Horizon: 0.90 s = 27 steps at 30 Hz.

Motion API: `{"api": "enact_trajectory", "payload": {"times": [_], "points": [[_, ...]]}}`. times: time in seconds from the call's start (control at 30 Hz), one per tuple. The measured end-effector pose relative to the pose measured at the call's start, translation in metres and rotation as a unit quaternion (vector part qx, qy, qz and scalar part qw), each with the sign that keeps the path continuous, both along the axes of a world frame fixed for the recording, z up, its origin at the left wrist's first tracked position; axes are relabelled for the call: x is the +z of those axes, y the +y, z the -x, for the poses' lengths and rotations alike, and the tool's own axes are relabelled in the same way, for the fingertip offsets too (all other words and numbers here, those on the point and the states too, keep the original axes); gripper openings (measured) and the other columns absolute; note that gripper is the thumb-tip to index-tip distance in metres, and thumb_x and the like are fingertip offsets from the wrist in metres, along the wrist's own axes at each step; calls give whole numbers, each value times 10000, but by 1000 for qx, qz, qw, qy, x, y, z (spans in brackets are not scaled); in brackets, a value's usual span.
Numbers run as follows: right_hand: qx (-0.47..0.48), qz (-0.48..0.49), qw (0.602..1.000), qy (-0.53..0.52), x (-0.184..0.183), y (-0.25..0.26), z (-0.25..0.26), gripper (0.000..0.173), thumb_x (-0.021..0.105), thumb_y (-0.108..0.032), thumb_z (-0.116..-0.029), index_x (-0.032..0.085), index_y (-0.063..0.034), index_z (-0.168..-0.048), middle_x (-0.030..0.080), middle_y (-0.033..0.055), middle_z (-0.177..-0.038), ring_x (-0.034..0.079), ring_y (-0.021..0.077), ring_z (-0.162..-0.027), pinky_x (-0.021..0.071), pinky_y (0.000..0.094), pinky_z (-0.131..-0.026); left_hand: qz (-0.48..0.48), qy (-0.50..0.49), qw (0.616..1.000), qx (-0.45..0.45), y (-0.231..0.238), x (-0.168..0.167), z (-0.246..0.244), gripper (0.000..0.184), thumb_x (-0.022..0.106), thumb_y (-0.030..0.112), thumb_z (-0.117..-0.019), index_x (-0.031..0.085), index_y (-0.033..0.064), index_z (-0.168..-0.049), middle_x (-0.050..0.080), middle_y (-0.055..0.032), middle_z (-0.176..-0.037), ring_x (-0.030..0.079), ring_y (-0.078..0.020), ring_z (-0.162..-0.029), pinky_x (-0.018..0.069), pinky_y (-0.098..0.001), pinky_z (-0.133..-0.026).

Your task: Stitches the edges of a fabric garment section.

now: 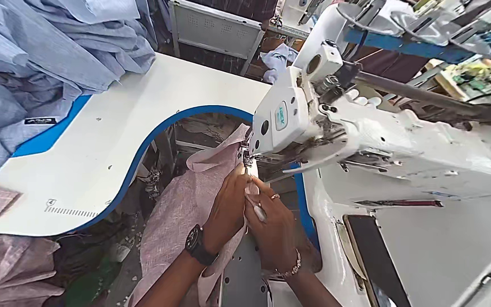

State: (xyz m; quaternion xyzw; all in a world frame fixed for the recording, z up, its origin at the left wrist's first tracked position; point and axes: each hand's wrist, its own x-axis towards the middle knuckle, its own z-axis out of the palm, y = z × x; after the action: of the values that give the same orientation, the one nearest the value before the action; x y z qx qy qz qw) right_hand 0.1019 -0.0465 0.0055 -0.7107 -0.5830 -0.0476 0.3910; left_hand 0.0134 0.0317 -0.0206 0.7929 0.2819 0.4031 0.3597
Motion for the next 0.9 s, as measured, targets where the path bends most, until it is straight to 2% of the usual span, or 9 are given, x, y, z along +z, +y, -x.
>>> {"api": "enact_trajectory", "payload": {"times": [0.1, 0.17, 0.27, 0.33, 0.4, 0.47, 0.53, 0.67, 0.9], "points": [[-38, -15, 997, -72, 3, 10, 3, 183, 665, -151, -858, 777, -8, -882, 724, 175, -909, 707, 250, -720, 546, 338, -559, 5, -22, 1000, 19, 13, 1, -9, 206, 456, -50, -981, 643, -94, -1056, 635, -317, -1279, 624, -442, -1227, 514, -491, -1012], [-53, 45, 992, -102, 19, -11, 3, 229, 667, -203, -882, 773, -2, -908, 725, 133, -749, 710, 268, -622, 553, 412, -526, 49, 15, 998, -30, 17, 11, 4, 235, 502, 20, -992, 636, -94, -1149, 639, -290, -1243, 615, -419, -1210, 498, -512, -1018], [-78, 102, 983, -134, 49, -68, 5, 266, 650, -231, -875, 786, -15, -951, 735, 94, -711, 702, 237, -572, 548, 415, -502, 193, 165, 958, -137, 15, 46, 55, 533, 627, 316, -984, 514, -20, -1383, 680, -159, -1002, 669, -285, -915, 545, -484, -852], [-75, 106, 965, -227, 53, -96, -14, 265, 616, -203, -916, 780, 5, -926, 705, 112, -663, 677, 253, -520, 511, 407, -439, 241, 234, 927, -167, -12, 56, 77, 542, 684, 220, -966, 495, -30, -1407, 696, -226, -1032, 693, -367, -953, 536, -549, -890], [-46, 79, 930, -356, 54, -97, -34, 248, 559, -159, -929, 696, -37, -763, 578, 78, -547, 580, 223, -423, 391, 347, -351, 171, 183, 965, -75, -44, 45, 84, 301, 622, 133, -957, 649, -28, -1211, 693, -167, -827, 690, -316, -743, 555, -499, -712], [-4, 79, 913, -400, 61, -89, -23, 232, 550, -115, -911, 649, -48, -712, 568, 84, -560, 577, 230, -429, 395, 345, -344, 93, 101, 990, 30, -65, 34, 78, 228, 614, 177, -940, 744, 19, -1042, 657, -73, -650, 625, -204, -538, 526, -399, -538], [21, 102, 923, -372, 61, -84, 12, 191, 571, -101, -881, 666, -52, -723, 579, 75, -577, 583, 215, -438, 414, 333, -352, 65, 48, 995, 62, -83, 24, 69, 221, 609, 215, -926, 771, 65, -918, 621, -18, -567, 562, -129, -455, 466, -326, -462], [9, 149, 962, -230, 49, -70, 67, 176, 545, -114, -884, 665, -54, -770, 532, 33, -540, 549, 168, -407, 406, 295, -356, 95, -44, 994, 16, -84, 1, 66, 249, 577, 190, -898, 623, 106, -668, 517, 30, -508, 485, -45, -440, 380, -250, -438], [-20, 248, 934, -258, 53, -33, 56, 107, 615, -105, -832, 677, -35, -781, 583, 77, -563, 629, 248, -461, 474, 375, -394, 275, -114, 953, -59, -40, -18, 44, 262, 591, 185, -924, 654, 126, -676, 529, 96, -551, 481, 11, -499, 398, -228, -494]]}}
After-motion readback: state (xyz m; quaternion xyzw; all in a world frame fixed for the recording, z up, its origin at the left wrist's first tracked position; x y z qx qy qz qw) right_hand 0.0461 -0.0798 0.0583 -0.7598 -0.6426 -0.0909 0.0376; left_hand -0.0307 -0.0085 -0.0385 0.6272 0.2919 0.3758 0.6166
